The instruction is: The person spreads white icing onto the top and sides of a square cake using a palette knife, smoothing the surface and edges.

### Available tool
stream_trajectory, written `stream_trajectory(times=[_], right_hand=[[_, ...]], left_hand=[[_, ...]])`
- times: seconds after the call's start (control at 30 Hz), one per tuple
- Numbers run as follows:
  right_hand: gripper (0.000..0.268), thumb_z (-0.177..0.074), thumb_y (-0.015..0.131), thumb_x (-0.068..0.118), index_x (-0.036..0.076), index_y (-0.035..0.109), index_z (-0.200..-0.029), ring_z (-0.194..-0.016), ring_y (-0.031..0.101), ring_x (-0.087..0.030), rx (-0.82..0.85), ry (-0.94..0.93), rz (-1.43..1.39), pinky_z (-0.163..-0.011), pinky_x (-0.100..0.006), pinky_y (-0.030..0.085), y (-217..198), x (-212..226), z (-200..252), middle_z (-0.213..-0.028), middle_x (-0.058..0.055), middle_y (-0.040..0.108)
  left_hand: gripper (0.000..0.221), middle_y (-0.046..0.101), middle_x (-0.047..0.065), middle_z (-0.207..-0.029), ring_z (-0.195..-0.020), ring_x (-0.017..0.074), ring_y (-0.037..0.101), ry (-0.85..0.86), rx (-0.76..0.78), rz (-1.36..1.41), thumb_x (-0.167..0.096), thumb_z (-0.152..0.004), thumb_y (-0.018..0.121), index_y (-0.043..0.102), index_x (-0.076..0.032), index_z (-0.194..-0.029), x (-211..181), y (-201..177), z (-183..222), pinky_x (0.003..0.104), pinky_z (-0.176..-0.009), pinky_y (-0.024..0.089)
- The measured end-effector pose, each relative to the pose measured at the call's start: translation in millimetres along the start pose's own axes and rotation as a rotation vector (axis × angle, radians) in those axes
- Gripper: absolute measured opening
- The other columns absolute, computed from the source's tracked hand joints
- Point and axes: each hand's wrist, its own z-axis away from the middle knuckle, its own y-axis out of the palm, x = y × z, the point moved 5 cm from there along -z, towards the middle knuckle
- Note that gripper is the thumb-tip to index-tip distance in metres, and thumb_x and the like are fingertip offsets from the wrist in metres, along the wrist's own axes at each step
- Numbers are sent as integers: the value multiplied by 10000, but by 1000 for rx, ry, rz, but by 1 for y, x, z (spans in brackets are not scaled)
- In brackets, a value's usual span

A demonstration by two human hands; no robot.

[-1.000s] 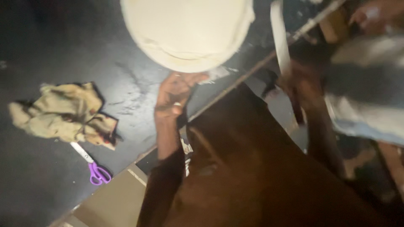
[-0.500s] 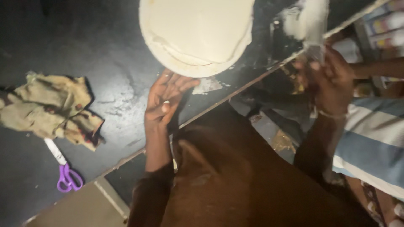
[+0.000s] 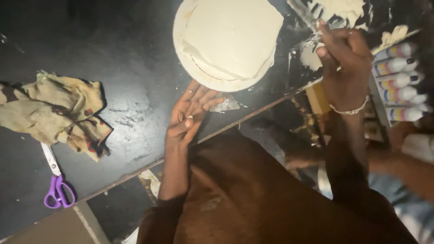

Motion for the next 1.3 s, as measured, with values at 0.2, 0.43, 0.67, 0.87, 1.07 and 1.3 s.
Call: stream_trajectory(times=[0.2, 0.43, 0.67, 0.87, 1.07, 1.3], right_hand=[[331, -1135, 692, 216, 94, 660, -1441, -979, 632, -216, 43, 39, -133, -774, -342, 501, 13, 10, -15, -1117, -156, 660], [325, -1106, 626, 117, 3, 664, -1408, -987, 604, -342, 97, -123, 31, -891, -436, 481, 14, 22, -24, -1046, -213, 615], [209, -1136, 583, 38, -11, 621, -1336, -1116, 584, -410, 135, -195, 78, -965, -447, 464, 15, 30, -24, -1216, -213, 644], [205, -1132, 615, 42, -16, 663, -1322, -1036, 608, -407, 124, -118, 72, -934, -455, 471, 17, 22, -19, -1131, -239, 650], [217, -1172, 571, 106, 8, 620, -1359, -1078, 609, -360, 106, -148, 29, -948, -420, 477, 16, 19, -17, -1159, -209, 662], [336, -1138, 590, 170, 42, 696, -1429, -916, 587, -319, 87, -109, 88, -779, -415, 467, 19, 18, -25, -986, -183, 600]], left_hand=[[1092, 326, 260, -1661, -1524, 386, 407, -21, 1, 16, -279, -829, 839, 180, 35, -1641, -4, -1, 2, 564, -1266, 349], [1084, 371, 250, -1625, -1448, 353, 450, -32, 28, 12, -287, -830, 844, 227, 27, -1664, -4, -4, 2, 531, -1228, 354], [1076, 357, 227, -1625, -1448, 344, 458, -47, 31, 3, -277, -831, 853, 222, 6, -1655, 0, -12, 4, 544, -1237, 378], [1099, 327, 241, -1644, -1472, 356, 433, -50, 47, -19, -295, -822, 859, 218, 6, -1662, 0, -10, 2, 561, -1236, 376], [1080, 326, 263, -1682, -1503, 386, 397, -54, 71, 1, -302, -817, 857, 231, 3, -1643, 2, -7, 3, 584, -1228, 370], [1068, 347, 287, -1662, -1531, 442, 364, -49, 47, -3, -279, -813, 847, 238, 65, -1621, 0, -7, 3, 597, -1269, 322]])
